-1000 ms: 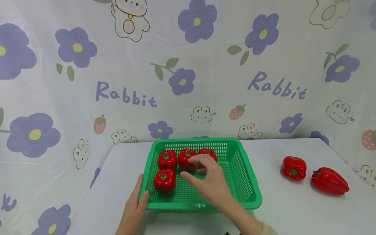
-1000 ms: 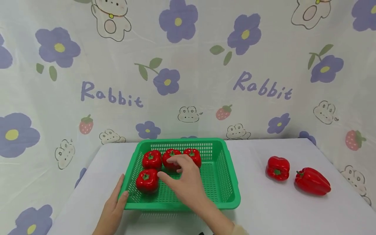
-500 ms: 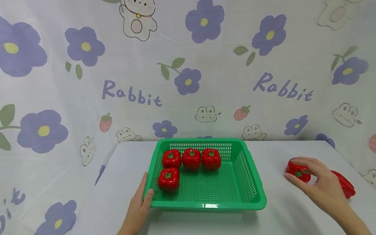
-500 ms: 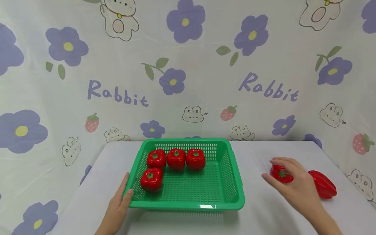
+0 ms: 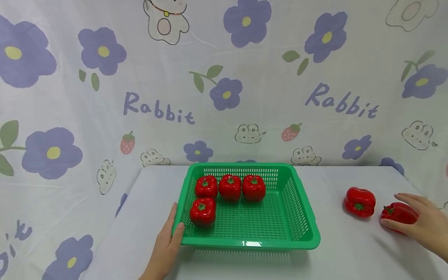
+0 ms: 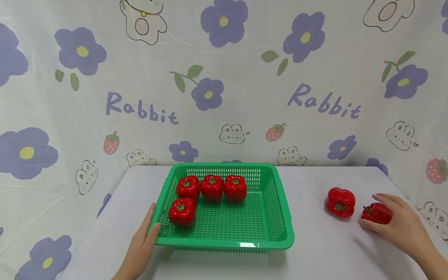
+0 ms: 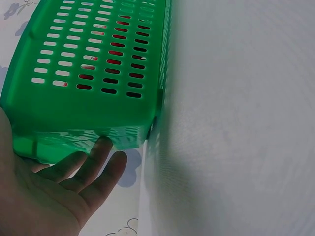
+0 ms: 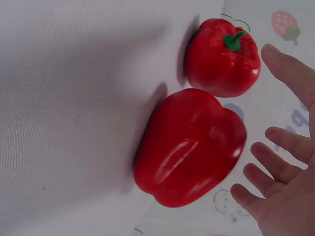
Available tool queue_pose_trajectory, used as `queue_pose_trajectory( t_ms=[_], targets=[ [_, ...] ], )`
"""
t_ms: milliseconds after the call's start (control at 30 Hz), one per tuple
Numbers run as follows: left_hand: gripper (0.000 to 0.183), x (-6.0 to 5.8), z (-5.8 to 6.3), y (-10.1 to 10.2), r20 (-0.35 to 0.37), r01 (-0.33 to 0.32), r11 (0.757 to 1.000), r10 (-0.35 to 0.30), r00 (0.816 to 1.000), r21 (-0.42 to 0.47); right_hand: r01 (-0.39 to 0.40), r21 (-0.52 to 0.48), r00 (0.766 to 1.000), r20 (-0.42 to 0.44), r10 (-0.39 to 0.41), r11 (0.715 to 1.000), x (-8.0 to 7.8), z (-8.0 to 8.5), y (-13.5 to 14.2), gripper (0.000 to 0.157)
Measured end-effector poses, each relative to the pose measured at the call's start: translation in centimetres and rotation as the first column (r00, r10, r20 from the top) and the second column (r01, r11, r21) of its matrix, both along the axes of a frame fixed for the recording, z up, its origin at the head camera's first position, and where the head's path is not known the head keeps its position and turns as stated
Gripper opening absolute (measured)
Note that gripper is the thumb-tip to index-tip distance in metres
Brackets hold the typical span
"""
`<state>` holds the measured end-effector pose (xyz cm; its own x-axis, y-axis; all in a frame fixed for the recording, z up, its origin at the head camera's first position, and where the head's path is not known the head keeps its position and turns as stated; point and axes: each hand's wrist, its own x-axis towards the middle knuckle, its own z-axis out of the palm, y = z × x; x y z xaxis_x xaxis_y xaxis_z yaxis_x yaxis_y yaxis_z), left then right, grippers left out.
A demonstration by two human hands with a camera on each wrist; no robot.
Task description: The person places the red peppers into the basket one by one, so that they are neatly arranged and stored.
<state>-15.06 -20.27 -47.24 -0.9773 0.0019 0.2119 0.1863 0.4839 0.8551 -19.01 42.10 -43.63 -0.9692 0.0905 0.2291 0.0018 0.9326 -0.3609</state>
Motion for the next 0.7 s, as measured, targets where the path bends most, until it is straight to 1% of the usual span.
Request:
queue_pose_trajectory(
  t_ms=[67, 167, 233, 300, 367, 467, 633, 700],
  targets=[
    [0.062, 0.1, 0.1, 0.0, -0.005, 0.003, 1.0, -0.003, 1.0, 0.004, -0.004, -0.011, 1.0, 0.02, 0.005, 1.0, -0.5, -0.3, 0.3, 0.097],
    [0.061, 0.2, 0.1, -0.1, -0.012, 0.008, 1.0, -0.008, 1.0, 0.004, 0.014, -0.075, 0.998, 0.068, -0.009, 0.997, -0.9, -0.8, 0.7, 0.1],
    [0.061, 0.2, 0.2, 0.0, -0.017, 0.01, 1.0, -0.01, 1.0, 0.006, 0.05, -0.138, 0.993, 0.115, -0.035, 0.989, -1.1, -1.1, 1.1, 0.104],
    [0.061, 0.2, 0.3, 0.0, -0.018, 0.011, 1.0, -0.011, 1.0, 0.003, 0.103, -0.197, 0.983, 0.169, -0.07, 0.975, -1.2, -1.5, 1.5, 0.107],
    [0.061, 0.2, 0.3, 0.1, -0.017, 0.012, 1.0, -0.012, 1.0, 0.004, 0.148, -0.232, 0.974, 0.204, -0.101, 0.961, -1.4, -1.9, 1.8, 0.109],
    [0.061, 0.2, 0.3, 0.1, -0.015, 0.009, 1.0, -0.009, 1.0, 0.001, 0.202, -0.254, 0.959, 0.247, -0.139, 0.946, -1.6, -2.4, 2.1, 0.111],
    [0.061, 0.2, 0.3, 0.0, -0.011, 0.006, 1.0, -0.006, 1.0, -0.002, 0.238, -0.274, 0.945, 0.289, -0.157, 0.932, -2.2, -3.0, 2.6, 0.111],
    [0.061, 0.2, 0.3, 0.0, -0.01, 0.007, 1.0, -0.007, 1.0, 0.001, 0.248, -0.274, 0.94, 0.3, -0.162, 0.929, -2.5, -3.4, 2.9, 0.113]
  ],
)
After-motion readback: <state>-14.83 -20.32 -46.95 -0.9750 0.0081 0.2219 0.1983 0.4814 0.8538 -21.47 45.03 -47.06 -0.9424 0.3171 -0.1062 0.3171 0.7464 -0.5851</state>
